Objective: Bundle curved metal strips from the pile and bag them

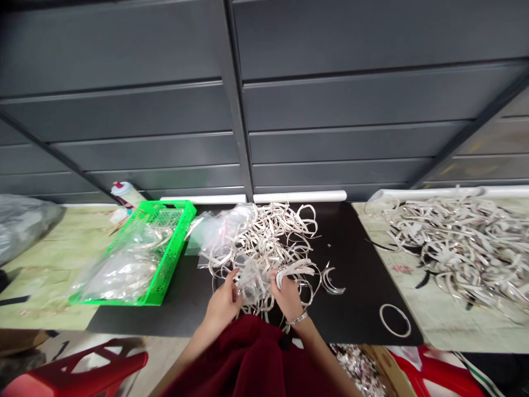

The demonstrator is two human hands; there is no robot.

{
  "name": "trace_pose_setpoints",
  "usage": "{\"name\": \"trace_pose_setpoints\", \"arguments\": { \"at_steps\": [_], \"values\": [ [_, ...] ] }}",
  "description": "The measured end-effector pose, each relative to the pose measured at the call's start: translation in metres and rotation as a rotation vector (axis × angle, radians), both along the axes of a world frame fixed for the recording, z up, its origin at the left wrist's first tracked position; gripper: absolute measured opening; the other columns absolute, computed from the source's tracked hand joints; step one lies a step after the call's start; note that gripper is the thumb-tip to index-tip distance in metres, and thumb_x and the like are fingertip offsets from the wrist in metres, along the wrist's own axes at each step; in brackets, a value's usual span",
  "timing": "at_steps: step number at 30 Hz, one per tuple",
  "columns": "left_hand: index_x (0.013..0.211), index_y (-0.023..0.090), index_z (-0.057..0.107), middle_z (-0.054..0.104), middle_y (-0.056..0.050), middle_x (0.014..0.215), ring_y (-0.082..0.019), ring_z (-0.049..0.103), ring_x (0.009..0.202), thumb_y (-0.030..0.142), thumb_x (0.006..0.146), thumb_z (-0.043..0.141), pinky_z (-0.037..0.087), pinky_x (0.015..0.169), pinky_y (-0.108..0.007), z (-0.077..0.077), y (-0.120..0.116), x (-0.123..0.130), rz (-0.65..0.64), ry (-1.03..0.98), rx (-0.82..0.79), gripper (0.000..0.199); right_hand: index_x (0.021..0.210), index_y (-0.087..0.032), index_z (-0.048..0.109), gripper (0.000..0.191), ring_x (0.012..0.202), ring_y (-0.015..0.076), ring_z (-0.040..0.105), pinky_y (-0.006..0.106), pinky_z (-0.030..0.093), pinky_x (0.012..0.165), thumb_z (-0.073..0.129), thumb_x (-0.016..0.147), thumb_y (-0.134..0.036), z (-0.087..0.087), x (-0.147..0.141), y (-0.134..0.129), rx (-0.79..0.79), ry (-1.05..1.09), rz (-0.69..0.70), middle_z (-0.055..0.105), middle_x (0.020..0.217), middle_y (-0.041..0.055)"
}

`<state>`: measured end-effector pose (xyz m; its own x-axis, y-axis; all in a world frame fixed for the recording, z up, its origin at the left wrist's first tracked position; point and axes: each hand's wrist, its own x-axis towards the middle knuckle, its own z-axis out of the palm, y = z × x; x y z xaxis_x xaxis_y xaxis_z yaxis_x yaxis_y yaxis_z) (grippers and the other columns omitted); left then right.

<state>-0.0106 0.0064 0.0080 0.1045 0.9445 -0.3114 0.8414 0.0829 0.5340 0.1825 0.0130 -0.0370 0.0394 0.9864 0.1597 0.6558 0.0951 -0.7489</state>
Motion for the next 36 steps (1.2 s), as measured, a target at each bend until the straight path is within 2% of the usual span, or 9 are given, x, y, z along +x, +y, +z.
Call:
{"name": "trace_pose_setpoints", "arguments": {
  "at_steps": [3,6,12,16,20,24,28,32,36],
  "values": [
    [0.14,0.022,0.026,0.051,-0.01,0.115,-0.022,0.056,0.1,0.005,0.068,0.048,0.043,0.085,-0.03,0.002,-0.001,0.002,-0.061,-0.057,0.112,0.077,0.086,-0.016,0.061,0.025,0.057,0.0183,0.064,0.027,0.049,0.061,0.039,0.082,-0.026,0.008,-0.007,-0.003,-0.008,0.043,0.105,0.067,0.067,0.0049],
    [0.141,0.027,0.025,0.044,-0.008,0.119,-0.019,0.054,0.101,0.0,0.067,0.046,0.043,0.088,-0.029,0.006,0.004,0.001,-0.131,-0.131,0.185,0.082,0.088,-0.016,0.062,0.024,0.057,0.0175,0.062,0.028,0.05,0.062,0.039,0.082,-0.023,0.013,-0.015,-0.007,0.001,0.075,0.196,0.067,0.069,0.0042],
    [0.118,0.024,0.057,0.053,-0.006,0.101,-0.017,0.058,0.088,0.005,0.08,0.041,0.046,0.083,-0.03,0.017,0.017,-0.007,-0.253,-0.144,0.278,0.046,0.086,-0.016,0.061,0.022,0.067,0.0192,0.063,0.031,0.05,0.07,0.04,0.082,-0.022,0.009,-0.017,-0.012,-0.03,0.129,0.279,0.069,0.076,0.0067],
    [0.101,0.021,0.064,0.061,-0.006,0.095,-0.018,0.061,0.083,0.014,0.086,0.042,0.047,0.08,-0.029,0.02,0.017,-0.006,-0.272,-0.149,0.249,0.027,0.083,-0.018,0.058,0.016,0.062,0.0182,0.059,0.03,0.048,0.067,0.046,0.081,-0.028,0.013,-0.013,-0.013,-0.138,0.22,0.196,0.063,0.066,0.0023],
    [0.09,0.018,0.064,0.065,-0.006,0.088,-0.019,0.063,0.076,0.016,0.085,0.045,0.046,0.074,-0.029,0.017,0.016,-0.002,-0.221,-0.107,0.232,0.021,0.089,-0.02,0.051,0.017,0.058,0.0167,0.052,0.03,0.047,0.063,0.045,0.084,-0.036,0.031,-0.01,-0.015,-0.185,0.535,0.057,0.051,0.062,-0.0017],
    [0.085,0.016,0.063,0.066,-0.007,0.078,-0.019,0.062,0.069,0.015,0.083,0.045,0.045,0.069,-0.028,0.018,0.018,0.003,-0.188,-0.083,0.232,0.019,0.092,-0.023,0.041,0.012,0.06,0.0155,0.049,0.029,0.047,0.064,0.039,0.088,-0.035,0.056,-0.016,-0.019,-0.207,0.887,0.102,0.045,0.065,-0.0032],
    [0.079,0.016,0.064,0.067,-0.005,0.071,-0.018,0.061,0.063,0.014,0.082,0.044,0.044,0.065,-0.027,0.025,0.019,0.01,-0.156,-0.109,0.23,0.02,0.084,-0.022,0.045,0.017,0.072,0.0163,0.053,0.03,0.048,0.072,0.035,0.092,-0.033,0.058,-0.031,-0.026,-0.081,0.627,0.247,0.051,0.076,0.0013],
    [0.074,0.018,0.065,0.068,-0.004,0.07,-0.017,0.062,0.064,0.011,0.078,0.046,0.043,0.064,-0.026,0.032,0.019,0.013,-0.12,-0.116,0.193,0.02,0.092,-0.018,0.054,0.024,0.089,0.021,0.057,0.035,0.049,0.079,0.032,0.092,-0.028,0.027,-0.045,-0.03,0.086,0.17,0.292,0.06,0.092,0.0092],
    [0.075,0.018,0.065,0.068,-0.003,0.071,-0.017,0.062,0.064,0.011,0.079,0.045,0.043,0.064,-0.026,0.032,0.014,0.013,-0.122,-0.129,0.198,0.022,0.094,-0.018,0.06,0.032,0.085,0.0189,0.06,0.035,0.052,0.077,0.028,0.094,-0.021,-0.003,-0.054,-0.023,0.069,0.009,0.259,0.063,0.092,0.0076]
  ]
}}
